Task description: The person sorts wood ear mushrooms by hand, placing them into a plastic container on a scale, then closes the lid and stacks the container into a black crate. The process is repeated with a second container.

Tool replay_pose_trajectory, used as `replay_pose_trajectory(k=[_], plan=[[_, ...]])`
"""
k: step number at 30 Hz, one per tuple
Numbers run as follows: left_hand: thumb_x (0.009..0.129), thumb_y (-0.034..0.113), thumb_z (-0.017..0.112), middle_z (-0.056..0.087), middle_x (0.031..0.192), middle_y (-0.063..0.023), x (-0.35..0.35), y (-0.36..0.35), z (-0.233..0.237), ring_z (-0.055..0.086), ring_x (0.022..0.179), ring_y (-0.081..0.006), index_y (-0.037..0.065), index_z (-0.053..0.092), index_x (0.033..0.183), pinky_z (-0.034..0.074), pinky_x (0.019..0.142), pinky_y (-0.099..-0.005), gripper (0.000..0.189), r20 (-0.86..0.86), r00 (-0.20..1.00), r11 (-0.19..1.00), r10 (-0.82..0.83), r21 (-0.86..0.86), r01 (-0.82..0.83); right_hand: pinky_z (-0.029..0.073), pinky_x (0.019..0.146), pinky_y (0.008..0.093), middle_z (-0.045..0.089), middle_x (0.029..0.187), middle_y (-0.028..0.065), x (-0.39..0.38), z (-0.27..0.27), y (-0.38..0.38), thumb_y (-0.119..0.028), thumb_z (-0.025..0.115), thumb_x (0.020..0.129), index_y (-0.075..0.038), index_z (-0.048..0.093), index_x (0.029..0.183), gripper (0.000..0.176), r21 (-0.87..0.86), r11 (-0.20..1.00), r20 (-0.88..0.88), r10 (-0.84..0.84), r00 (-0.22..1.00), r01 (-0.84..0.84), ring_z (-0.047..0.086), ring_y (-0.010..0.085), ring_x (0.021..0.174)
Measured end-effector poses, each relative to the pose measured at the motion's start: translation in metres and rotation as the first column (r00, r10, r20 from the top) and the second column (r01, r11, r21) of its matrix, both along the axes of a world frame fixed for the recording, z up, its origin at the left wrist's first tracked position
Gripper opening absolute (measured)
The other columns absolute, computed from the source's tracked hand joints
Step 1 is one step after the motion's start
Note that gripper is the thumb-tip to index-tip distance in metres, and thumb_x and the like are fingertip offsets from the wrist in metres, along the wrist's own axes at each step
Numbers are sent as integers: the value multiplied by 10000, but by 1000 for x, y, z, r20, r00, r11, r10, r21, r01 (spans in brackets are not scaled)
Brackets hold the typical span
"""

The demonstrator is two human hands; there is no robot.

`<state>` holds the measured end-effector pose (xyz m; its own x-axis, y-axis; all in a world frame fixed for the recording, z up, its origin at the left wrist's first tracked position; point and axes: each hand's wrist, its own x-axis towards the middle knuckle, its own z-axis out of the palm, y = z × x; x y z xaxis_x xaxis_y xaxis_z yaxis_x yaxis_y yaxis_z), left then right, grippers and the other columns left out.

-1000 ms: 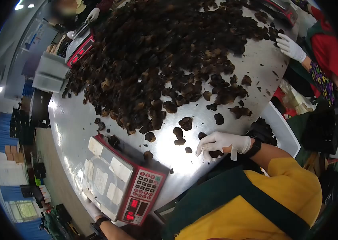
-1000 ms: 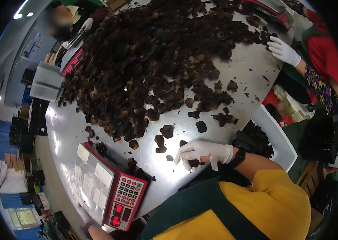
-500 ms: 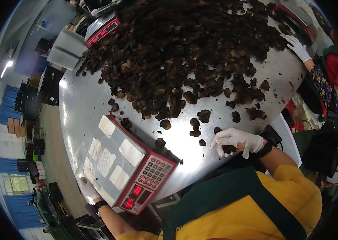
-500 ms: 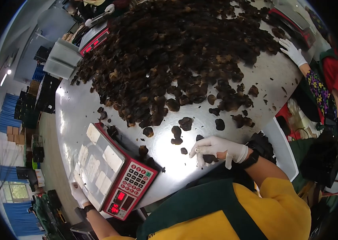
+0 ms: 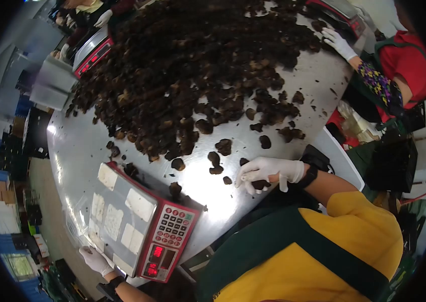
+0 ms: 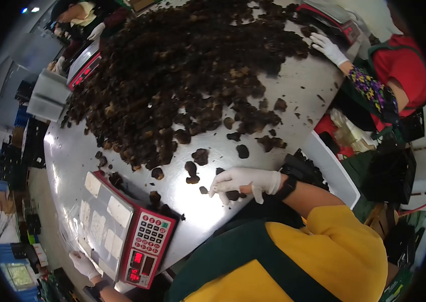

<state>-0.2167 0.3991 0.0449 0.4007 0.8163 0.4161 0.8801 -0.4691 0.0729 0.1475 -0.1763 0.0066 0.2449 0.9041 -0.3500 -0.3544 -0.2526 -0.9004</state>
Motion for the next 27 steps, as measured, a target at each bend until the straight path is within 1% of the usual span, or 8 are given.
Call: replay_pose_trajectory(k=[3, 6, 12, 15, 19, 21, 25, 27], plan=[[969, 166, 613, 700, 1045, -172, 16, -25, 25, 705, 945, -347, 63, 580, 1099, 534, 760, -447, 170, 169, 978, 990, 124, 44, -134, 480, 655, 249, 678, 802, 71, 2, -2, -4, -225, 497, 1074, 46, 636, 1179, 323, 14, 1000, 7, -13, 1000, 13, 592, 113, 701], [988, 114, 608, 698, 1087, -174, 14, -29, 27, 702, 983, -309, 61, 576, 1284, 548, 802, -396, 302, 397, 907, 956, -142, 291, 22, 479, 655, 249, 684, 816, 57, 0, -9, -1, -199, 521, 1061, 27, 644, 1185, 285, 37, 999, -6, -4, 1000, 4, 595, 108, 696], [971, -13, 558, 636, 984, -96, 89, -180, 73, 576, 754, -216, 45, 538, 1411, 471, 685, -341, 444, 308, 860, 902, -406, 286, 323, 468, 618, 231, 686, 848, 18, -2, 12, -3, -159, 622, 976, -44, 661, 1199, 254, -49, 999, 132, 26, 991, -20, 599, 75, 701], [970, -18, 551, 647, 1164, -200, 96, -212, 58, 638, 962, -292, 3, 552, 1383, 498, 903, -359, 414, 83, 964, 926, -252, -268, 265, 470, 612, 227, 680, 858, 12, -7, 3, -5, -140, 644, 916, -39, 659, 1195, 296, -26, 999, 204, 34, 978, -30, 599, 70, 694], [1000, 159, 618, 619, 1294, -230, 131, -283, 87, 631, 1115, -345, 46, 537, 1426, 496, 1004, -436, 448, 46, 970, 844, -238, -485, 230, 535, 727, 297, 687, 864, 34, -12, 26, -18, -120, 625, 893, -39, 702, 1120, 253, -142, 989, 242, -6, 970, 41, 649, 127, 772], [1006, 118, 598, 581, 1337, -262, 136, -300, 94, 608, 1171, -358, -55, 530, 1384, 486, 1019, -447, 422, 80, 894, 895, -441, -25, 444, 490, 559, 305, 699, 843, 37, -12, -11, -36, -72, 600, 886, -72, 713, 1093, 237, 165, 955, 639, -294, 711, 246, 619, 155, 593], [947, 7, 589, 646, 1181, -223, 157, -309, 57, 627, 934, -317, -1, 603, 1313, 500, 813, -413, 366, 120, 682, 693, -721, 109, 713, 533, 732, 351, 668, 894, 95, 43, 10, -89, -24, 629, 854, -79, 699, 969, 145, 391, 740, 813, -556, 172, 547, 668, 248, 818], [927, -10, 594, 615, 1213, -203, 188, -343, 45, 600, 1071, -329, -22, 587, 1307, 457, 974, -412, 380, 207, 534, 495, -820, -215, 842, 516, 870, 357, 677, 1031, 105, 67, 11, -107, 70, 556, 800, -56, 689, 1017, 284, 319, 665, 886, -463, 38, 675, 653, 286, 964]])
